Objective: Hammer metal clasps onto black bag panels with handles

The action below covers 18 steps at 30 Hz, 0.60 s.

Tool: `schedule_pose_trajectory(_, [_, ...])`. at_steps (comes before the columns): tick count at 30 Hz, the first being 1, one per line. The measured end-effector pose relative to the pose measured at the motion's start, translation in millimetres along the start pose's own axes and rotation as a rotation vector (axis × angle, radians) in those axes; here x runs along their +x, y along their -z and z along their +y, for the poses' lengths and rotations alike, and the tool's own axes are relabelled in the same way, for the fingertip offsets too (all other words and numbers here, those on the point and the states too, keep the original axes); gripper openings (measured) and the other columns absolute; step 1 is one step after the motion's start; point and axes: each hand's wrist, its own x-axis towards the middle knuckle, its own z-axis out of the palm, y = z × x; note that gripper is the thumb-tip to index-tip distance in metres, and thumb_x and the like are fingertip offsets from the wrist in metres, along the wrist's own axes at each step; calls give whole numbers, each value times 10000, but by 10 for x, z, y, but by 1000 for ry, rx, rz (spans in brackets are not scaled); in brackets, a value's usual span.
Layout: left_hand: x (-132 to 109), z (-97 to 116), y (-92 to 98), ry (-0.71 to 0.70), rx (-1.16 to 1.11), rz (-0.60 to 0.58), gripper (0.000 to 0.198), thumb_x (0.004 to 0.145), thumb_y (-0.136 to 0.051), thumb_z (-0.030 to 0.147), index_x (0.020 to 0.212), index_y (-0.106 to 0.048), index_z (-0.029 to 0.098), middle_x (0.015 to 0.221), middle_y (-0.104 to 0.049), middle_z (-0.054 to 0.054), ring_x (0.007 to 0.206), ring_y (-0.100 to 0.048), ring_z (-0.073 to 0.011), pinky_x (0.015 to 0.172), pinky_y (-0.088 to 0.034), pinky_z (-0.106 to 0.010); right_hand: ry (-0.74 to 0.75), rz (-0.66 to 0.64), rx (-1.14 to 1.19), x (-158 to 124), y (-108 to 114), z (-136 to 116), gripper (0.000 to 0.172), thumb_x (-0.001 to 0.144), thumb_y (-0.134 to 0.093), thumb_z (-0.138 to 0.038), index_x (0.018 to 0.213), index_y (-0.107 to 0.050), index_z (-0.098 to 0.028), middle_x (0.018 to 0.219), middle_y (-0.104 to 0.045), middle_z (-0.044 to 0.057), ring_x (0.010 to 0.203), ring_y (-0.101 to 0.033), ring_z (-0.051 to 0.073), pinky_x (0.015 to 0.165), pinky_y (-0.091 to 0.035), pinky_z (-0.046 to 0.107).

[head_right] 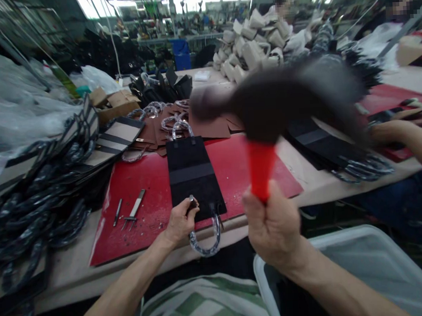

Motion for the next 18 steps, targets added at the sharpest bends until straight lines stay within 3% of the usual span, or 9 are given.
schedule_pose_trajectory(3, [5, -2, 6, -8, -3, 0, 123, 882, -534, 133, 970, -592, 196, 855, -663, -36, 770, -643, -169, 719, -512, -270, 87, -321, -317, -110, -128, 211, 278, 960, -383, -429, 783, -472, -234, 572, -503, 10, 475, -413, 165, 521, -217, 311])
schedule_pose_trajectory(5, [11, 5, 10, -7, -1, 4, 117, 880, -534, 133, 960, -590, 198, 849, -661, -31, 762, -642, -166, 712, -510, -265, 35, -436, -392, -110, -138, 334, 251, 967, -375, -382, 803, -478, -223, 592, -525, 7, 489, -435, 158, 530, -210, 302])
schedule_pose_trajectory(10, [26, 50, 36, 9, 0, 4, 80, 883, -554, 146, 939, -591, 191, 835, -660, -26, 756, -641, -162, 717, -514, -264, -136, -436, -207, 135, -145, 700, 352, 986, -343, -438, 720, -431, -225, 599, -489, -16, 543, -445, 147, 550, -282, 270])
schedule_pose_trajectory(13, [25, 86, 69, 40, -45, -18, 111, 898, -571, 178, 1001, -609, 193, 887, -677, -27, 806, -654, -161, 757, -516, -266, -243, -436, -286, 253, -321, 995, 313, 989, -371, -374, 786, -521, -190, 675, -553, 24, 616, -507, 170, 586, -329, 279])
schedule_pose_trajectory(15, [23, 112, 96, 62, -72, -31, 142, 916, -577, 209, 1050, -621, 197, 933, -682, -30, 850, -656, -161, 786, -515, -267, -180, -328, -472, 274, -473, 1120, 241, 969, -432, -306, 980, -597, -130, 855, -622, 104, 762, -567, 222, 662, -368, 312])
schedule_pose_trajectory(18, [34, 145, 128, 90, -69, -30, 110, 923, -586, 236, 1007, -644, 196, 907, -672, -22, 836, -643, -157, 773, -511, -258, 82, -128, -576, 248, -699, 1131, 377, 934, -529, -279, 1273, -555, -115, 1199, -578, 190, 1050, -541, 306, 848, -392, 396])
